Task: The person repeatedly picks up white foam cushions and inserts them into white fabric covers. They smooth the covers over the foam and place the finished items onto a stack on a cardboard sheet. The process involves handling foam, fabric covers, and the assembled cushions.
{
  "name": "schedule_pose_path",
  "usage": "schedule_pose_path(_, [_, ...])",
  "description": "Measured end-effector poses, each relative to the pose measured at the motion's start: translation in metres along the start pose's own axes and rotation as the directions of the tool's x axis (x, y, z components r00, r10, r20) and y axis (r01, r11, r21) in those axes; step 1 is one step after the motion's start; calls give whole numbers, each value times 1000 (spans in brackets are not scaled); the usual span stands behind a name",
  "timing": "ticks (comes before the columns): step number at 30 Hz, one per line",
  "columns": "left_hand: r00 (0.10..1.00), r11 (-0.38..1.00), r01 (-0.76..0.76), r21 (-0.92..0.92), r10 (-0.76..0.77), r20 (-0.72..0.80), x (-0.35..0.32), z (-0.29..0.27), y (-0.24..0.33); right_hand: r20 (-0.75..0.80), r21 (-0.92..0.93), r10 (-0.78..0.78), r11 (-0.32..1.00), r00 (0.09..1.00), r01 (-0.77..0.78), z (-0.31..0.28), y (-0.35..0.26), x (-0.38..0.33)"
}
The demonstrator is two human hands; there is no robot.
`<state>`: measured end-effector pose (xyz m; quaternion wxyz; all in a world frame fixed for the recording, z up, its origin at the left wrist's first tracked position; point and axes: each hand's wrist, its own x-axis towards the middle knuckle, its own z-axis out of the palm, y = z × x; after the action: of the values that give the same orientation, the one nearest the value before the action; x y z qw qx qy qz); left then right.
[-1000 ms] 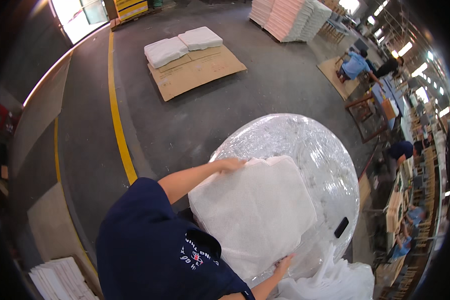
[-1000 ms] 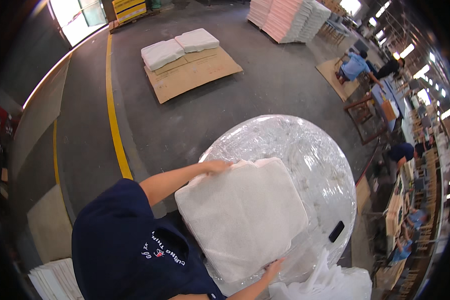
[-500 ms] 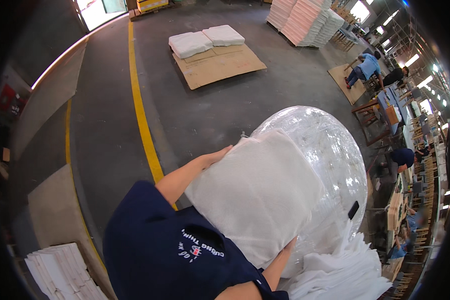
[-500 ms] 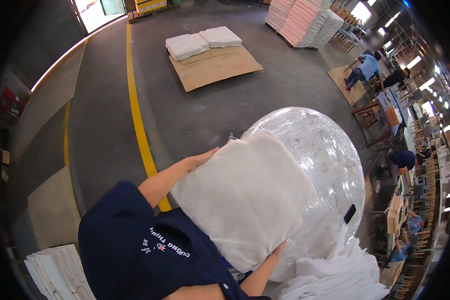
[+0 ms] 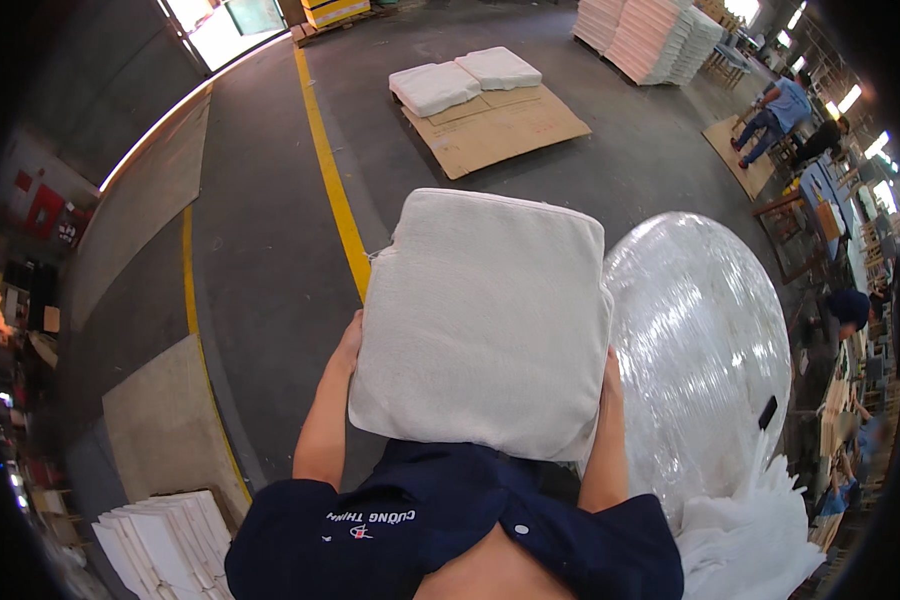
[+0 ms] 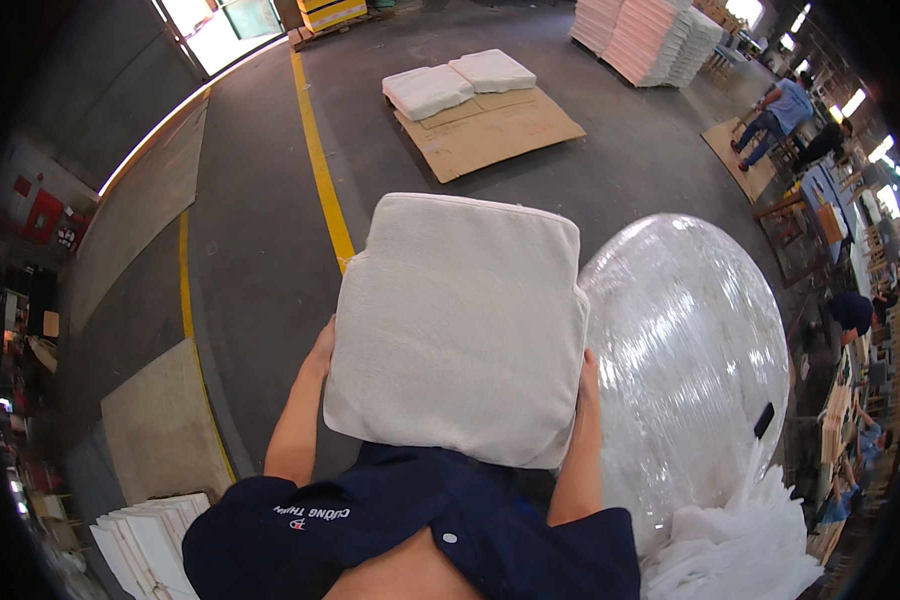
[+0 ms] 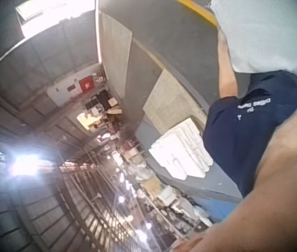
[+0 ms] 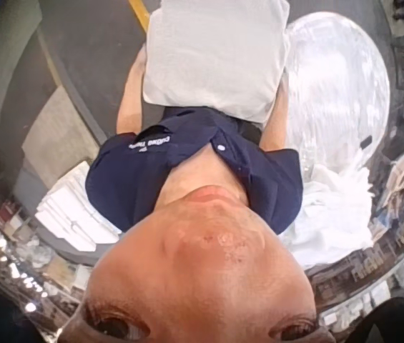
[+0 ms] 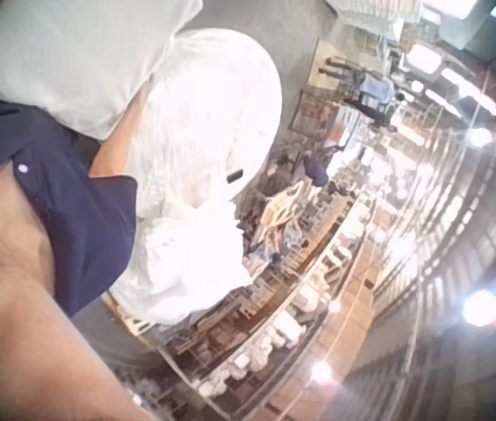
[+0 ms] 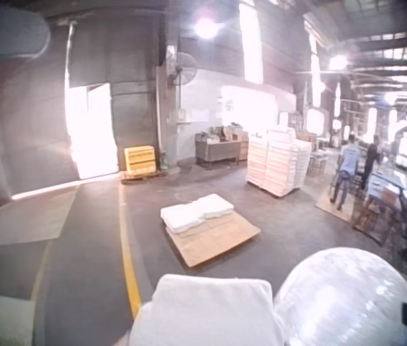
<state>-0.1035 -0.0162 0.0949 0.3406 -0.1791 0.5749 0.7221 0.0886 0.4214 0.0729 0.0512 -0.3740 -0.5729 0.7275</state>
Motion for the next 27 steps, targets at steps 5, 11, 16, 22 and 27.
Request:
schedule_pose_path(5, [958, 970, -237, -56, 224, -176, 57, -59, 67, 82, -54, -66, 996, 994, 71, 96, -36, 118])
schedule_pose_path(11, [893, 941, -324, -98, 270, -361, 99, -137, 144, 180, -102, 28, 995, 983, -9, 220, -87, 189])
schedule_pose_path(16, [893, 954, -293, -63, 250, -374, 147, -141, 188, 182, -242, 104, 969, 978, -58, 286, -150, 213])
schedule_pose_path(22, [920, 954, -283, 97, 298, -253, 245, -130, 273, 193, -371, 41, 928, 980, 35, 331, -185, 303])
schedule_pose_path(27, [924, 939, -342, -29, 331, -194, 331, -104, 371, 274, -220, 92, 975, 957, -31, 400, -240, 410])
